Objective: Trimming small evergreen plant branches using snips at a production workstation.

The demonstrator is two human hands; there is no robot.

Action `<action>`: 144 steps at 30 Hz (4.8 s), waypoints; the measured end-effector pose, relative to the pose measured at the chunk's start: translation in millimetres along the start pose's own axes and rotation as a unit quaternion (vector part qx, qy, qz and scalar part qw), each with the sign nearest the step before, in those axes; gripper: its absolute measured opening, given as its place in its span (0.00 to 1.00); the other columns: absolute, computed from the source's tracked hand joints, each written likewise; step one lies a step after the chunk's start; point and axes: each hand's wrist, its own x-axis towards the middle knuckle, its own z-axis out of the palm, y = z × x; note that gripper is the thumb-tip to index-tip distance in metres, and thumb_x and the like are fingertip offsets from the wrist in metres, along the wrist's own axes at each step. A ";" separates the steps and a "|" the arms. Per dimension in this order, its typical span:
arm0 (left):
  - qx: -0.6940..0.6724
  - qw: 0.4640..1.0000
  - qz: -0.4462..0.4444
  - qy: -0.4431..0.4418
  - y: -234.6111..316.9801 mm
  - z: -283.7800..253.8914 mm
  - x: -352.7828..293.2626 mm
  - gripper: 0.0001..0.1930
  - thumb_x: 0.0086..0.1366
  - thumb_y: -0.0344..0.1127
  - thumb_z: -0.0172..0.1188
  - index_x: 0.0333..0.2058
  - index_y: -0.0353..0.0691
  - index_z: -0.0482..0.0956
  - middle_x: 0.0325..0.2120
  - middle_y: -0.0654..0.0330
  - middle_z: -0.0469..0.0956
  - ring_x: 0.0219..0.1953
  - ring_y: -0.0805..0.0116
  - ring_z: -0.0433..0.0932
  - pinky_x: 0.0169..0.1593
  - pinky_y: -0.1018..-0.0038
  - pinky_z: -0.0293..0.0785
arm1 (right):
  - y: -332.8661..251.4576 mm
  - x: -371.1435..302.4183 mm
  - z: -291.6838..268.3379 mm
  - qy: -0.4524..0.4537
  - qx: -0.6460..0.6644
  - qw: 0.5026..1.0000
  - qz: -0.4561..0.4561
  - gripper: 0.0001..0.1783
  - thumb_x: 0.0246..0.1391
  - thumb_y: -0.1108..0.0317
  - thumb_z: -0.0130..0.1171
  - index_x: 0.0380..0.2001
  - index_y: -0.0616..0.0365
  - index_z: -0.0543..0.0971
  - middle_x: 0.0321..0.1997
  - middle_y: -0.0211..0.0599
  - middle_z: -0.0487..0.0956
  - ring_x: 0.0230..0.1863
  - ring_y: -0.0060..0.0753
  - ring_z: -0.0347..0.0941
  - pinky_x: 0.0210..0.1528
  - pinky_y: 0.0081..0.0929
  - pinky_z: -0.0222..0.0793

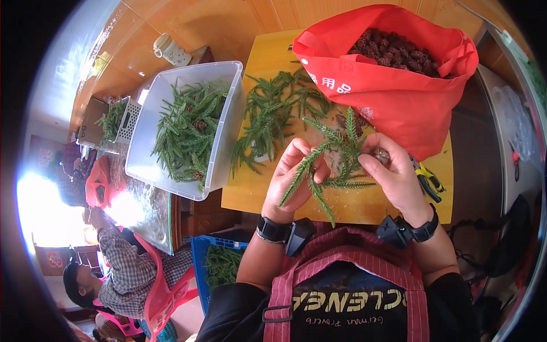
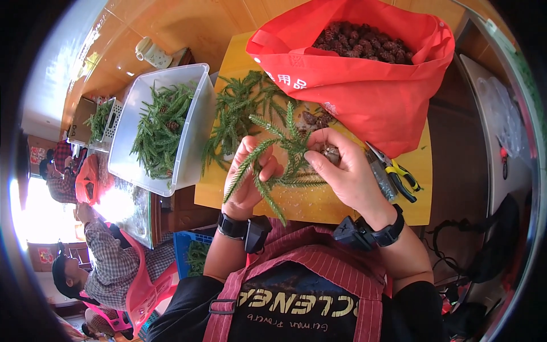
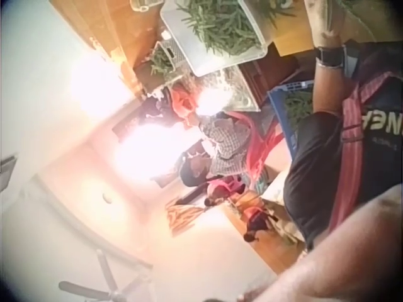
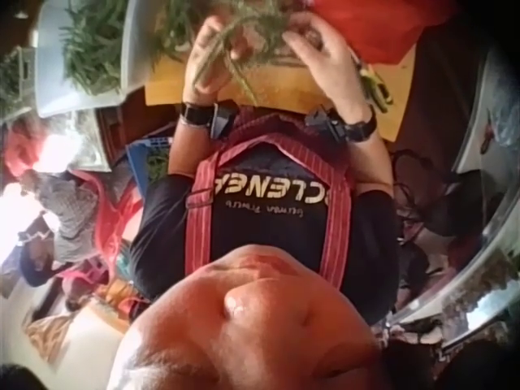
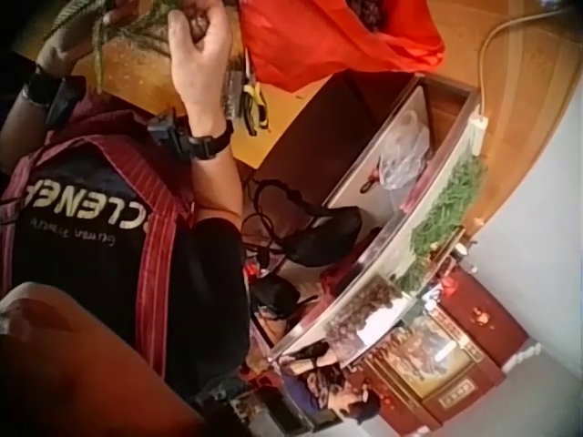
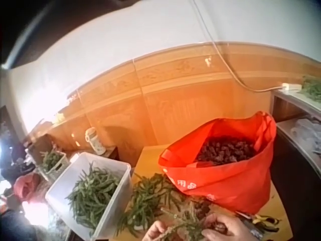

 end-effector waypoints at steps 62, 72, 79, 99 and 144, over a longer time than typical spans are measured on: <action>0.218 0.967 -0.080 0.106 -0.8 54.3 6.0 0.06 0.65 0.30 0.48 0.39 0.37 0.67 0.32 0.58 0.75 0.30 0.70 0.76 0.39 0.76 0.70 | -23.0 -7.6 2.8 0.026 -0.334 0.903 -0.270 0.17 0.48 0.79 0.53 0.44 0.61 0.73 0.35 0.36 0.71 0.33 0.24 0.68 0.36 0.18 0.63; 0.090 0.987 -0.052 0.123 -5.7 50.4 6.7 0.08 0.61 0.27 0.52 0.39 0.39 0.66 0.34 0.59 0.72 0.27 0.74 0.73 0.38 0.76 0.70 | -21.7 -12.3 5.2 0.017 -0.289 0.944 -0.156 0.08 0.46 0.79 0.56 0.32 0.63 0.70 0.27 0.37 0.74 0.27 0.27 0.72 0.28 0.21 0.66; 0.310 0.943 -0.031 0.114 -6.5 53.4 7.1 0.14 0.53 0.22 0.61 0.39 0.35 0.70 0.38 0.62 0.70 0.41 0.76 0.71 0.46 0.76 0.68 | -19.1 -14.7 8.0 0.013 -0.289 0.937 -0.198 0.09 0.45 0.82 0.54 0.31 0.63 0.70 0.27 0.31 0.72 0.27 0.16 0.67 0.30 0.15 0.63; 0.406 0.911 -0.039 -0.061 7.1 57.4 11.8 0.30 0.50 0.24 0.62 0.53 0.36 0.63 0.52 0.57 0.64 0.54 0.69 0.64 0.58 0.73 0.58 | -21.0 -7.8 -15.9 -0.155 -0.203 0.935 -0.245 0.04 0.49 0.75 0.56 0.30 0.58 0.74 0.39 0.37 0.71 0.37 0.26 0.69 0.41 0.20 0.64; 0.571 0.816 0.050 0.070 -21.3 58.2 6.2 0.17 0.49 0.22 0.64 0.39 0.35 0.72 0.34 0.61 0.72 0.35 0.76 0.72 0.40 0.80 0.69 | -7.9 -32.1 3.0 0.106 -0.235 0.956 -0.138 0.14 0.43 0.81 0.57 0.21 0.55 0.62 0.24 0.25 0.64 0.23 0.11 0.55 0.26 0.11 0.52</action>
